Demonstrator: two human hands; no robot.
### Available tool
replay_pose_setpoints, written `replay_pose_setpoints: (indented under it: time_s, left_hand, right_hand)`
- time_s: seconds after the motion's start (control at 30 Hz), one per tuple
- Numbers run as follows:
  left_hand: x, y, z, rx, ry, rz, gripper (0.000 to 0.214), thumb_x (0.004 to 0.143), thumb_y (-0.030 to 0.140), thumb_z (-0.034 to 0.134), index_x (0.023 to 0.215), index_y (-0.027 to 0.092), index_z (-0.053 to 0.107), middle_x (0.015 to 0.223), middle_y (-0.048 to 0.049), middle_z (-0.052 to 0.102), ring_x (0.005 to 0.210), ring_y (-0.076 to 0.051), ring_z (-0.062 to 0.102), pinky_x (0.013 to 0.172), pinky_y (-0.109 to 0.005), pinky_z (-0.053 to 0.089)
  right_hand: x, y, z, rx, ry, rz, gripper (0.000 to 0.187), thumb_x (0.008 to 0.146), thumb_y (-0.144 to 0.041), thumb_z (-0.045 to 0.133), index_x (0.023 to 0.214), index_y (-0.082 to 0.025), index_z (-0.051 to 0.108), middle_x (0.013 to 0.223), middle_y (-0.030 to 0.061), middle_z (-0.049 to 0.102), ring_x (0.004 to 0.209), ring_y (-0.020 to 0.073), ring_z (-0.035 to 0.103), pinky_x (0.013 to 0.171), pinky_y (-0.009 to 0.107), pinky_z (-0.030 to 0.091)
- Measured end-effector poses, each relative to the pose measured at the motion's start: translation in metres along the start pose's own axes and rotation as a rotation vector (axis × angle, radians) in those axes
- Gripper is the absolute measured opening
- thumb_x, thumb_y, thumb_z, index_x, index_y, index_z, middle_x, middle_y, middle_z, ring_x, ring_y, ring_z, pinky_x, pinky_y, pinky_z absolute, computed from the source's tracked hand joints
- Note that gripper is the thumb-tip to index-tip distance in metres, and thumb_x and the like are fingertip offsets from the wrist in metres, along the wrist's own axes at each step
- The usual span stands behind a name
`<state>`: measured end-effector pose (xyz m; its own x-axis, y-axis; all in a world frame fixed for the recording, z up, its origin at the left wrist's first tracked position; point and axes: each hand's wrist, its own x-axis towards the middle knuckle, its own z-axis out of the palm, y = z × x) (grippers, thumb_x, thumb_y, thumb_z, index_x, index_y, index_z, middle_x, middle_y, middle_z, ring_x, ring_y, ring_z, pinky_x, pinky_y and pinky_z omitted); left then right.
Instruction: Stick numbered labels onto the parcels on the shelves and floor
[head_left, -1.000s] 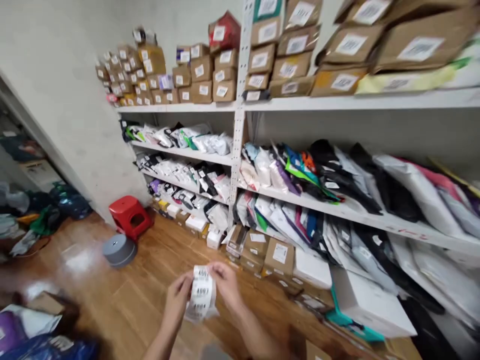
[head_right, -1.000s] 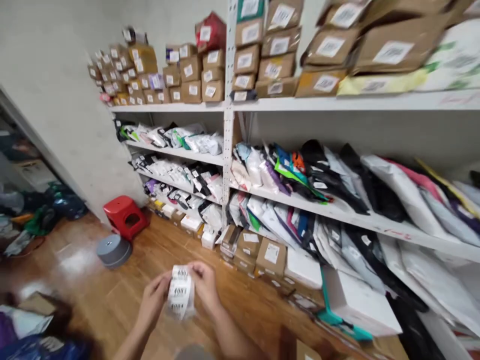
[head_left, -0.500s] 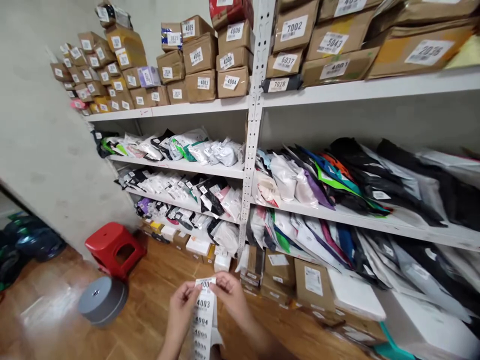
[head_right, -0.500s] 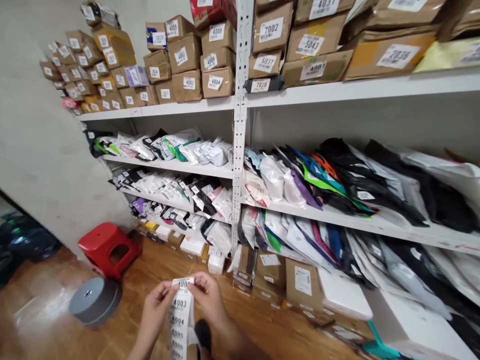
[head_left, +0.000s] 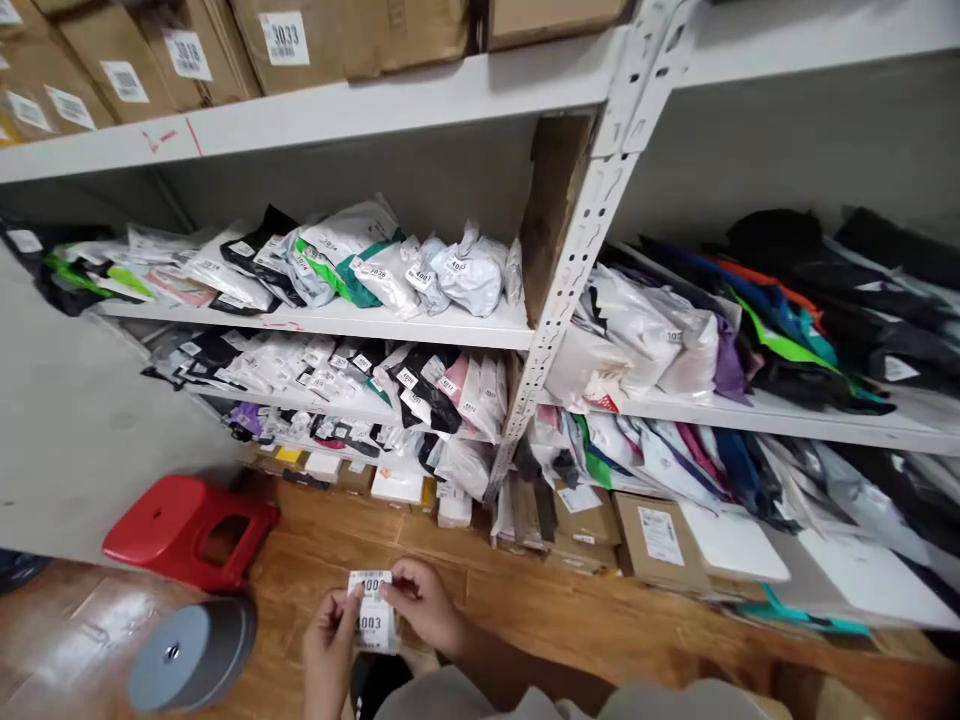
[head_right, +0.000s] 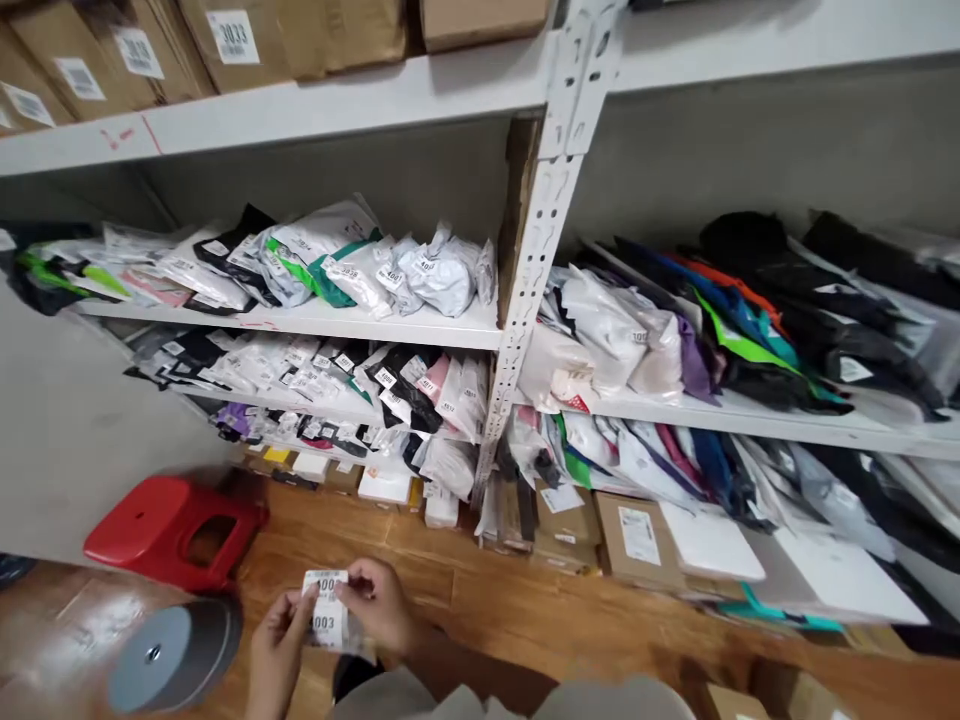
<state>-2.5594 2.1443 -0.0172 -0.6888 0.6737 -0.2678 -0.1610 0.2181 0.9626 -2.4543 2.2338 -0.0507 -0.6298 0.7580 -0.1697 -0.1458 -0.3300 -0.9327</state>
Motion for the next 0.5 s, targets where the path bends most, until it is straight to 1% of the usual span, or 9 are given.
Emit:
replay_pose_setpoints:
  time_s: [0.1, 0.17, 0.23, 0.3, 0.33, 0.37, 0.43, 0.5]
  left_hand:
    - [0.040, -0.002, 0.002, 0.004, -0.086, 0.035, 0.044, 0.064, 0.056, 0.071, 0.062, 0.015, 0.055, 0.052, 0.0040, 0.054, 0.049, -0.008, 0.045, 0.047, -0.017, 0.037]
    - [0.069, -0.001, 0.003, 0.029, -0.196, 0.047, 0.042, 0.066, 0.053, 0.070, 0.060, 0.015, 0.055, 0.053, 0.0031, 0.055, 0.050, -0.008, 0.047, 0.049, -0.018, 0.040]
    - [0.100, 0.001, 0.002, 0.092, -0.374, 0.033, 0.037, 0.069, 0.051, 0.069, 0.066, 0.015, 0.060, 0.061, 0.0002, 0.062, 0.057, -0.011, 0.055, 0.056, -0.020, 0.046]
    - [0.133, 0.003, 0.000, 0.190, -0.588, 0.024, 0.035, 0.073, 0.049, 0.066, 0.081, 0.016, 0.066, 0.080, -0.0046, 0.069, 0.074, -0.016, 0.063, 0.069, -0.024, 0.051]
    - [0.151, 0.004, -0.002, 0.239, -0.678, 0.031, 0.036, 0.075, 0.049, 0.064, 0.090, 0.017, 0.067, 0.091, -0.0066, 0.070, 0.085, -0.019, 0.065, 0.077, -0.027, 0.052]
    - [0.169, 0.003, -0.003, 0.287, -0.742, 0.045, 0.039, 0.076, 0.050, 0.062, 0.097, 0.018, 0.066, 0.100, -0.0079, 0.070, 0.093, -0.020, 0.064, 0.084, -0.030, 0.051]
    - [0.208, -0.001, -0.004, 0.381, -0.795, 0.050, 0.044, 0.077, 0.054, 0.058, 0.102, 0.018, 0.065, 0.108, -0.0096, 0.068, 0.101, -0.023, 0.063, 0.090, -0.034, 0.050]
    - [0.245, -0.009, -0.006, 0.475, -0.800, -0.005, 0.050, 0.073, 0.059, 0.056, 0.100, 0.018, 0.065, 0.108, -0.0108, 0.069, 0.103, -0.026, 0.063, 0.088, -0.038, 0.052]
  right_hand:
    - [0.027, 0.023, 0.008, 0.174, 0.044, 0.083, 0.047, 0.057, -0.056, 0.078, 0.071, -0.015, 0.062, 0.061, -0.0022, 0.058, 0.057, 0.0106, 0.051, 0.058, 0.024, 0.038]
    - [0.046, 0.036, 0.016, 0.345, 0.135, 0.087, 0.046, 0.056, -0.054, 0.080, 0.076, -0.016, 0.064, 0.064, -0.0005, 0.062, 0.059, 0.0127, 0.055, 0.061, 0.026, 0.041]
    - [0.063, 0.045, 0.025, 0.474, 0.299, 0.042, 0.043, 0.057, -0.050, 0.082, 0.077, -0.017, 0.064, 0.066, -0.0005, 0.064, 0.059, 0.0129, 0.056, 0.061, 0.026, 0.042]
    - [0.077, 0.051, 0.033, 0.531, 0.480, -0.012, 0.039, 0.058, -0.047, 0.082, 0.077, -0.017, 0.064, 0.068, -0.0007, 0.066, 0.059, 0.0121, 0.056, 0.060, 0.025, 0.043]
    - [0.082, 0.053, 0.036, 0.549, 0.562, -0.035, 0.038, 0.059, -0.046, 0.082, 0.077, -0.017, 0.064, 0.069, -0.0002, 0.067, 0.059, 0.0121, 0.057, 0.060, 0.024, 0.043]
    - [0.086, 0.056, 0.039, 0.571, 0.647, -0.055, 0.038, 0.059, -0.046, 0.081, 0.077, -0.017, 0.064, 0.070, 0.0005, 0.067, 0.060, 0.0125, 0.057, 0.060, 0.024, 0.044]
    - [0.091, 0.063, 0.043, 0.632, 0.826, -0.081, 0.040, 0.057, -0.046, 0.082, 0.077, -0.017, 0.064, 0.072, 0.0016, 0.068, 0.060, 0.0137, 0.059, 0.059, 0.025, 0.045]
    - [0.092, 0.073, 0.046, 0.693, 0.983, -0.092, 0.041, 0.055, -0.045, 0.082, 0.079, -0.017, 0.064, 0.072, 0.0018, 0.069, 0.060, 0.0146, 0.059, 0.058, 0.026, 0.046]
